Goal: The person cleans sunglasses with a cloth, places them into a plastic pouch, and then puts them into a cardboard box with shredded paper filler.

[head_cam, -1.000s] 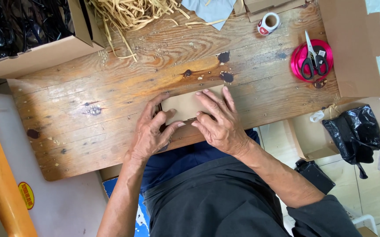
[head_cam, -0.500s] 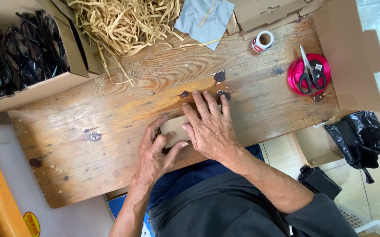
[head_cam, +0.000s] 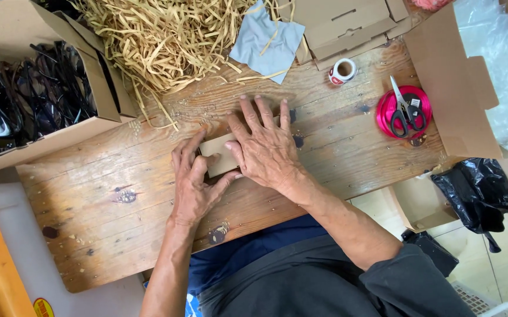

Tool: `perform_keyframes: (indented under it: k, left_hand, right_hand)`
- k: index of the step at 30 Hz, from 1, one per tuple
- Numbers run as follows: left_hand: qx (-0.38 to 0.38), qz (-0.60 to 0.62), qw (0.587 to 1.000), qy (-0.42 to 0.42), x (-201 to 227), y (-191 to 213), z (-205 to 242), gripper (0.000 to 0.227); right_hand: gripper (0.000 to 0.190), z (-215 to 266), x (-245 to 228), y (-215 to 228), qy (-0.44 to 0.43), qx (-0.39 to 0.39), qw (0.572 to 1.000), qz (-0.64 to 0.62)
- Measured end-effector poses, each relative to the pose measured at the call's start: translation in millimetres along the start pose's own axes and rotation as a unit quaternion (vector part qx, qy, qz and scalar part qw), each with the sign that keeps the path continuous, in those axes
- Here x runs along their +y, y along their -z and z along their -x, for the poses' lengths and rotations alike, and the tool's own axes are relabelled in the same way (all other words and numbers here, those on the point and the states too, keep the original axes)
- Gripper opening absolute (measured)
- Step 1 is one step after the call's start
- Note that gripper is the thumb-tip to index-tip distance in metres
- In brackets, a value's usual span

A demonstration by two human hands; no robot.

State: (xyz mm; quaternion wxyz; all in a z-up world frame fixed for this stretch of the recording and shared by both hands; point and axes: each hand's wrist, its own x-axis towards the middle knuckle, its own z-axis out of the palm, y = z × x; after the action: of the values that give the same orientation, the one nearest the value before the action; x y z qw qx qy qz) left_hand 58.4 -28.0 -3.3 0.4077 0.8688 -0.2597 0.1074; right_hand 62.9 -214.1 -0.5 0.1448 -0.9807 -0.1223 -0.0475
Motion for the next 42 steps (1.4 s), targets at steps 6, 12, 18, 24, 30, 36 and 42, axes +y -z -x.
perform_keyframes:
  k: [6, 12, 18, 24, 30, 36, 42]
  left_hand:
    - [0.011, 0.005, 0.999, 0.032, -10.0, -7.8, 17.7, 0.040]
    - [0.016, 0.025, 0.999, 0.032, -21.4, -12.0, 24.0, 0.040]
    - [0.019, 0.049, 0.998, 0.018, -12.0, -7.0, 21.9, 0.043]
    - [0.012, 0.025, 0.999, -0.041, -20.7, -9.2, 24.0, 0.046]
    - [0.009, 0.033, 0.999, -0.034, -21.6, -8.0, 22.1, 0.046]
    - [0.012, 0.035, 0.999, -0.028, -21.0, -7.6, 21.2, 0.046]
    - [0.014, 0.020, 0.999, -0.041, -23.9, -9.8, 22.0, 0.047]
  right_hand:
    - [0.053, 14.1, 6.5, -9.2, 0.009, 0.079, 0.997, 0.006]
    - [0.054, 58.1, 27.3, 4.3, -0.015, 0.065, 0.996, -0.055]
    - [0.018, 22.4, 88.9, -26.4, -0.004, 0.154, 0.977, -0.145]
    - [0.020, -77.8, 109.6, -44.5, -0.084, 0.210, 0.974, -0.001]
    - [0.008, -112.1, 87.7, 10.3, -0.303, -0.002, 0.917, -0.257]
    - [0.002, -98.2, 96.0, 90.7, -0.416, 0.032, 0.649, -0.636]
    - [0.003, -85.6, 113.0, 100.7, -0.346, 0.034, 0.450, -0.823]
